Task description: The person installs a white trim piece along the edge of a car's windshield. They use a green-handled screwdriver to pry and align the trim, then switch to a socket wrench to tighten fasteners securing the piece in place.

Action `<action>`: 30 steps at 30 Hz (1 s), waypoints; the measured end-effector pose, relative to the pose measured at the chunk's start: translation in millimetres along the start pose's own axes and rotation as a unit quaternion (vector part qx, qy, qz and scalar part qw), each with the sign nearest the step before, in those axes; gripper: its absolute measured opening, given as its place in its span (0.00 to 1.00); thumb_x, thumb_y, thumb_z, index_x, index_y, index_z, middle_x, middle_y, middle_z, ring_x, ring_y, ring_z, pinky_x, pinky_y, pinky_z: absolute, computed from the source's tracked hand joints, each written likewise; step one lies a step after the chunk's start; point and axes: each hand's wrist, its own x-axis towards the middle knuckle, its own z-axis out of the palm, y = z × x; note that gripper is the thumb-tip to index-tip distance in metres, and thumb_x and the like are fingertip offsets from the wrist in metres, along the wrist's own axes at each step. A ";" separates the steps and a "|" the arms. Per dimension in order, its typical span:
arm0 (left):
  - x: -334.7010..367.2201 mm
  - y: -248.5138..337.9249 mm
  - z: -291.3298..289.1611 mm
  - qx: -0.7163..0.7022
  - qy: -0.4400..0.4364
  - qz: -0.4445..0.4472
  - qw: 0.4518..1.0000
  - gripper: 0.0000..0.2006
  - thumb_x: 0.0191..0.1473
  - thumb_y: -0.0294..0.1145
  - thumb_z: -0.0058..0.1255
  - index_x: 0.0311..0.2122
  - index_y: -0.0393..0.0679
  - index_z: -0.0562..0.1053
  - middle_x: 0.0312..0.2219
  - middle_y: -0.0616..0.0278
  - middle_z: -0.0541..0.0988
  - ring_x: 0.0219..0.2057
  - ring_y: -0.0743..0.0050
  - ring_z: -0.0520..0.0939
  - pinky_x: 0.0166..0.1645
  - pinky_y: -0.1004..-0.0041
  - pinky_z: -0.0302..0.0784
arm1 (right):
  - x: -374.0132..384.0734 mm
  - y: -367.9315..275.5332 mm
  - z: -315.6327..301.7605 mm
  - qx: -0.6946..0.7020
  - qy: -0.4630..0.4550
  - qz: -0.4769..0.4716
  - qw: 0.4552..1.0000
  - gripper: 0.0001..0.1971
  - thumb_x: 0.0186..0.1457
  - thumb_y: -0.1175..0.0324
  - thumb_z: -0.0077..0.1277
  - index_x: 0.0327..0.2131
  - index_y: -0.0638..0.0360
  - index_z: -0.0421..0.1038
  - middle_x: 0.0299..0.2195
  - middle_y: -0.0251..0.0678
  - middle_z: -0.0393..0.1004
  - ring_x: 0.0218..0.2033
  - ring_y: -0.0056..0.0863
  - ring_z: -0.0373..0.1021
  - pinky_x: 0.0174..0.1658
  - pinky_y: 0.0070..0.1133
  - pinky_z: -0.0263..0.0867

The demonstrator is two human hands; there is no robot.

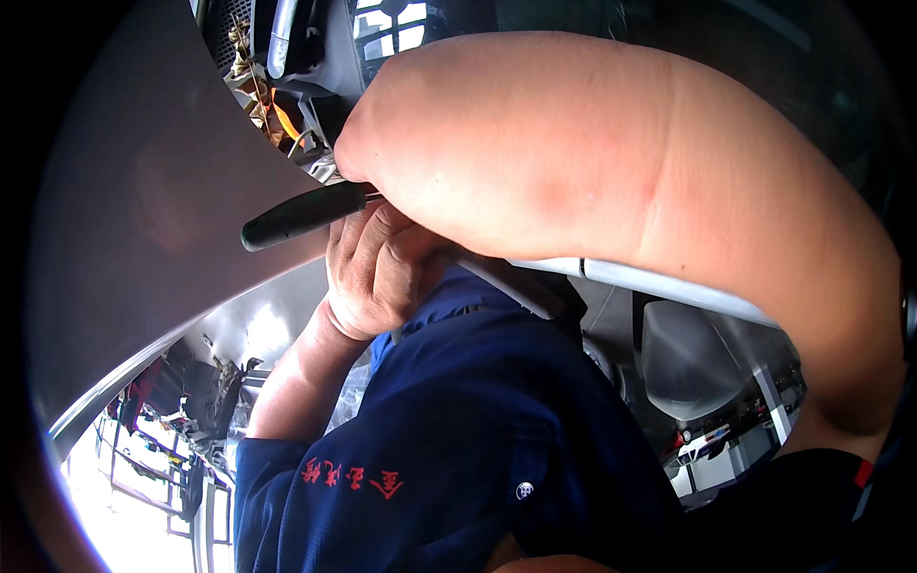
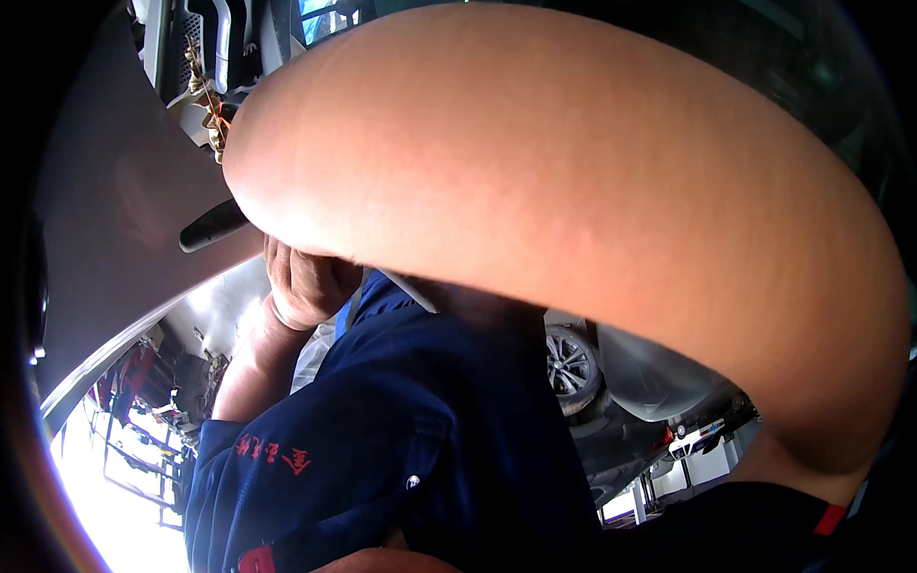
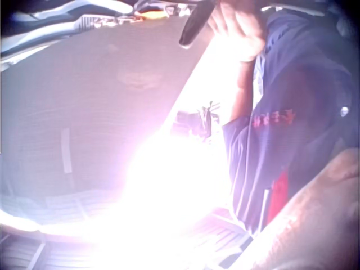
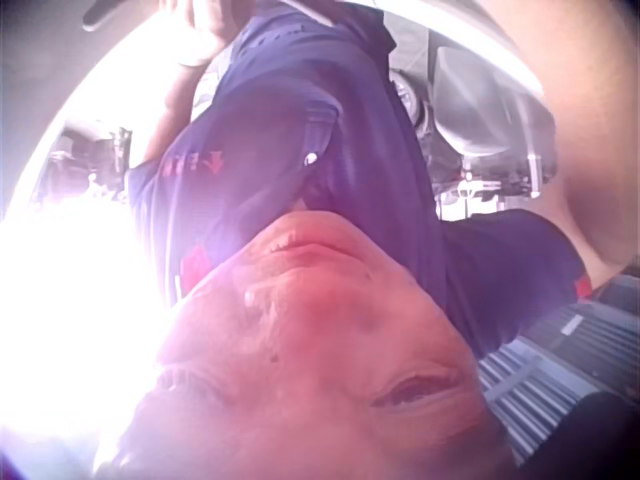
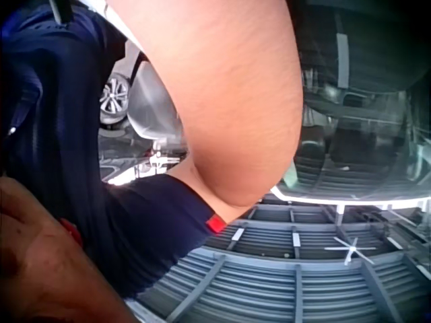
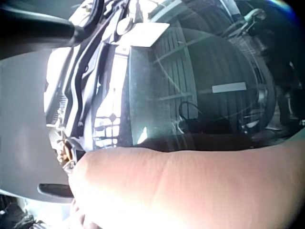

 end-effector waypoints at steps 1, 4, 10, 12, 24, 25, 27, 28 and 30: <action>1.4 -0.2 1.5 -0.002 0.001 0.001 1.000 0.14 0.49 0.28 0.66 0.42 0.38 0.79 0.44 0.46 0.82 0.43 0.50 0.86 0.50 0.55 0.81 | -1.6 2.1 0.2 0.005 0.008 -0.004 1.000 0.06 0.56 0.74 0.57 0.34 0.66 0.81 0.27 0.50 0.82 0.30 0.44 0.82 0.35 0.33 0.78; 2.3 -1.8 2.7 -0.016 0.022 0.007 1.000 0.14 0.48 0.27 0.66 0.41 0.39 0.78 0.43 0.48 0.82 0.43 0.48 0.86 0.49 0.55 0.80 | -0.5 8.2 0.7 0.022 0.023 -0.018 0.999 0.06 0.56 0.74 0.57 0.34 0.66 0.81 0.27 0.50 0.82 0.30 0.44 0.81 0.35 0.34 0.77; -1.1 -0.3 3.8 -0.038 0.024 -0.006 0.999 0.14 0.48 0.23 0.61 0.42 0.39 0.77 0.45 0.48 0.82 0.43 0.47 0.86 0.47 0.56 0.80 | 7.3 -5.8 -13.1 0.048 -0.024 0.047 0.997 0.06 0.54 0.73 0.58 0.34 0.65 0.81 0.27 0.50 0.81 0.30 0.46 0.81 0.36 0.35 0.77; -3.9 -0.7 0.7 -0.029 0.019 -0.015 0.999 0.14 0.47 0.22 0.61 0.42 0.39 0.78 0.44 0.49 0.82 0.42 0.48 0.86 0.47 0.56 0.81 | 18.9 -8.3 -17.9 0.083 -0.060 0.075 0.992 0.06 0.54 0.73 0.58 0.34 0.65 0.81 0.28 0.50 0.81 0.30 0.46 0.81 0.36 0.35 0.77; 4.2 -1.5 -1.1 -0.057 0.016 -0.005 0.998 0.17 0.45 0.19 0.62 0.45 0.40 0.80 0.43 0.53 0.83 0.39 0.56 0.88 0.41 0.64 0.85 | 10.6 20.8 31.8 0.161 -0.022 0.038 0.986 0.04 0.53 0.75 0.57 0.31 0.65 0.79 0.26 0.50 0.80 0.31 0.48 0.80 0.38 0.36 0.77; 4.5 -1.7 -1.8 -0.065 0.013 -0.008 0.998 0.17 0.45 0.19 0.62 0.44 0.40 0.80 0.43 0.53 0.83 0.39 0.56 0.88 0.41 0.64 0.85 | 8.8 18.2 28.9 0.109 0.006 0.024 0.994 0.03 0.53 0.76 0.58 0.30 0.65 0.79 0.26 0.50 0.79 0.31 0.48 0.80 0.38 0.36 0.77; 3.3 -1.1 -2.6 -0.060 0.017 -0.011 0.998 0.17 0.46 0.19 0.63 0.44 0.40 0.80 0.43 0.53 0.83 0.39 0.55 0.88 0.42 0.63 0.85 | 8.1 16.2 24.5 0.057 0.033 0.009 0.998 0.03 0.53 0.76 0.58 0.30 0.65 0.78 0.26 0.50 0.79 0.31 0.48 0.80 0.38 0.37 0.76; 3.0 -0.6 -2.3 -0.056 0.022 -0.014 0.998 0.17 0.46 0.19 0.63 0.44 0.40 0.80 0.43 0.53 0.83 0.39 0.55 0.88 0.43 0.61 0.85 | 8.0 16.4 23.1 0.026 0.027 -0.005 0.999 0.06 0.56 0.72 0.56 0.34 0.64 0.81 0.29 0.49 0.82 0.33 0.47 0.81 0.40 0.35 0.78; 5.8 -1.4 -2.9 -0.060 0.021 -0.012 0.998 0.16 0.46 0.18 0.63 0.43 0.40 0.80 0.42 0.52 0.83 0.40 0.54 0.88 0.44 0.60 0.85 | 7.1 16.1 20.4 -0.006 0.020 -0.020 1.000 0.11 0.59 0.69 0.54 0.37 0.64 0.84 0.32 0.48 0.84 0.36 0.45 0.83 0.42 0.33 0.79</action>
